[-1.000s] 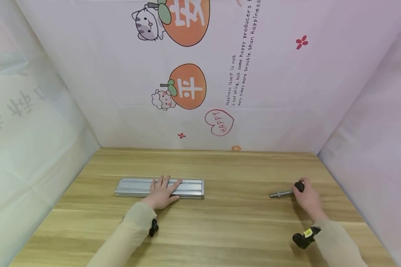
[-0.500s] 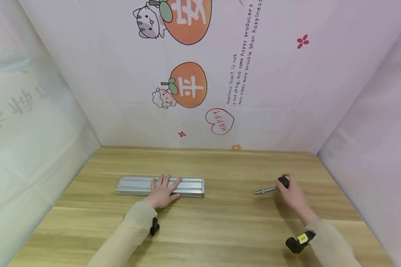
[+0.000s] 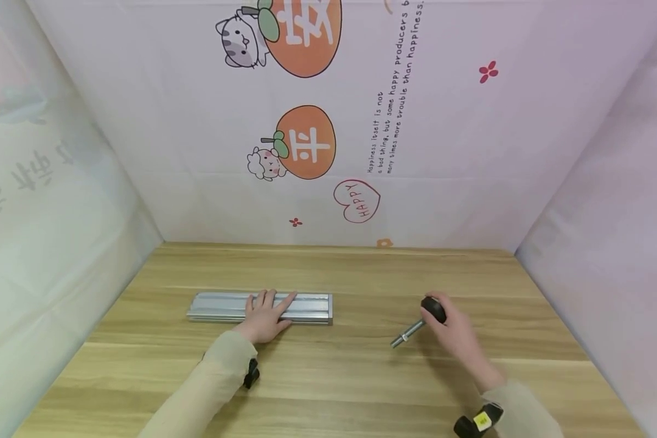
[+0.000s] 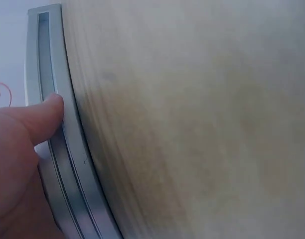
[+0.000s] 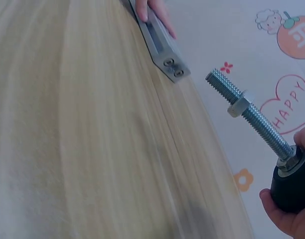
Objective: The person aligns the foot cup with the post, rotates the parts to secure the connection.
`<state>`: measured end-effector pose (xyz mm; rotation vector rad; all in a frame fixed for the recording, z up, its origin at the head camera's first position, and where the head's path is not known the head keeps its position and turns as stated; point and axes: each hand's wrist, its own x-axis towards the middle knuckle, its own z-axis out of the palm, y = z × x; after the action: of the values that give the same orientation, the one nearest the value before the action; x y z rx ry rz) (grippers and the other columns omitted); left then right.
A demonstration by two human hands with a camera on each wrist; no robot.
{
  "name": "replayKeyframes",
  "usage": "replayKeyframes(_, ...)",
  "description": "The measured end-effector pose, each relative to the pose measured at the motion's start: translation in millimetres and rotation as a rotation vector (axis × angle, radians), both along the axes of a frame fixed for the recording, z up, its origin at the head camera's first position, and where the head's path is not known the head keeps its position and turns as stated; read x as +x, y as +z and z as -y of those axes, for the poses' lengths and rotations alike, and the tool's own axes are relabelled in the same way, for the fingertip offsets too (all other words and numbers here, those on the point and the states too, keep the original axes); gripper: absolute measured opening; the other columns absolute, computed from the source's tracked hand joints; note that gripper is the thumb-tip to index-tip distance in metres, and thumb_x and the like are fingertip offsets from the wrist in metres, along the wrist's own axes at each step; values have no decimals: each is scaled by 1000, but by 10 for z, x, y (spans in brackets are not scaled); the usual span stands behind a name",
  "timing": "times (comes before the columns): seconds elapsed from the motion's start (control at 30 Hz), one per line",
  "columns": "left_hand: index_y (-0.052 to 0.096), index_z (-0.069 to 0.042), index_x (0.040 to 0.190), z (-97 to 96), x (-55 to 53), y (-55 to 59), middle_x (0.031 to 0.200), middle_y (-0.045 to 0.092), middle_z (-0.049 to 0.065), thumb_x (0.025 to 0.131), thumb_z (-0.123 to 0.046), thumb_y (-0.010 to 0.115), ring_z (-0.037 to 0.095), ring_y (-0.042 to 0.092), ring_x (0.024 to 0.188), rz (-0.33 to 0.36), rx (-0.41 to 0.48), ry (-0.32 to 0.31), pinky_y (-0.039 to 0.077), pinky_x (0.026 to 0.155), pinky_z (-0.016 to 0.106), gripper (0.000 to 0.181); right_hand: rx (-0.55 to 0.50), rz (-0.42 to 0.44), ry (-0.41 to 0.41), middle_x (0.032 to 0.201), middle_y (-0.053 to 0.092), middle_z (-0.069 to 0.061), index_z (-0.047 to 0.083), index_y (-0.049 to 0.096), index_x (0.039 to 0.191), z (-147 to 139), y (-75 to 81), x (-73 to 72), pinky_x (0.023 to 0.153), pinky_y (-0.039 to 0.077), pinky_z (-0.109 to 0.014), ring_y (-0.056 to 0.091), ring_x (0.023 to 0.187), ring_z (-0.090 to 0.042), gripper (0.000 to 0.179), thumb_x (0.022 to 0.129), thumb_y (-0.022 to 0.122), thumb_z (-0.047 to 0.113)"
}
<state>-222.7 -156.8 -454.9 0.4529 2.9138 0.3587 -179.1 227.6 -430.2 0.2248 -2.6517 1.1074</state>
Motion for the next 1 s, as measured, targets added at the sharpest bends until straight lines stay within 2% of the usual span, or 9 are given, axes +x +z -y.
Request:
replayKeyframes(0.1, 25, -25, 150, -13, -18, 27, 145, 27, 26, 96, -37, 52, 47, 20, 135, -29, -52, -32, 12, 109, 68, 62, 5, -29, 12, 113, 63, -26, 4, 56, 123, 70, -9, 70, 67, 51, -38, 61, 92, -36, 35, 90, 64, 14)
replayKeyframes(0.23, 30, -27, 149, -18, -56, 65, 135, 39, 24, 94, -32, 57, 43, 35, 128, -129, -152, -156, 27, 107, 61, 62, 13, -72, 14, 107, 66, -21, 2, 60, 117, 146, -32, 144, 64, 49, -32, 62, 86, -29, 33, 87, 68, 12)
replayKeyframes(0.3, 33, -27, 147, -20, -72, 89, 131, 43, 23, 93, -26, 60, 41, 40, 125, -166, -167, -221, 32, 106, 58, 61, 6, -98, 13, 104, 67, -20, 2, 62, 114, 175, -42, 172, 62, 47, -29, 61, 83, -27, 32, 85, 70, 10)
replayKeyframes(0.4, 36, -28, 146, -16, -76, 138, 129, 46, 23, 92, -20, 61, 39, 44, 122, -167, -175, -282, 34, 106, 55, 60, -9, -131, 17, 102, 68, -19, 2, 63, 112, 211, -51, 209, 60, 47, -27, 60, 81, -25, 32, 82, 72, 7)
replayKeyframes(0.57, 39, -27, 145, 43, -72, 207, 127, 46, 26, 90, -17, 63, 41, 47, 117, -112, -157, -334, 36, 105, 55, 61, -24, -158, 13, 102, 68, -19, 2, 64, 111, 243, -66, 261, 60, 48, -26, 61, 82, -25, 33, 80, 73, 5)
replayKeyframes(0.7, 42, -26, 143, 132, -78, 209, 126, 48, 26, 88, -18, 67, 39, 52, 111, -124, -130, -410, 42, 100, 52, 61, -42, -174, 10, 99, 69, -17, 2, 65, 110, 243, -74, 294, 60, 48, -24, 61, 80, -22, 32, 79, 74, 4)
replayKeyframes(0.87, 43, -28, 142, 185, -83, 204, 118, 52, 22, 84, -20, 72, 29, 56, 95, -229, -93, -488, 51, 82, 43, 66, -66, -158, 17, 98, 69, -18, 1, 64, 110, 229, -63, 326, 58, 47, -22, 59, 77, -20, 31, 80, 73, 4)
replayKeyframes(1.0, 43, -27, 142, 136, -70, 315, 117, 52, 20, 82, -21, 74, 25, 55, 92, -348, -7, -497, 51, 78, 39, 67, -73, -133, 24, 101, 68, -19, 1, 63, 112, 210, -51, 356, 57, 47, -22, 60, 78, -21, 32, 81, 72, 4)
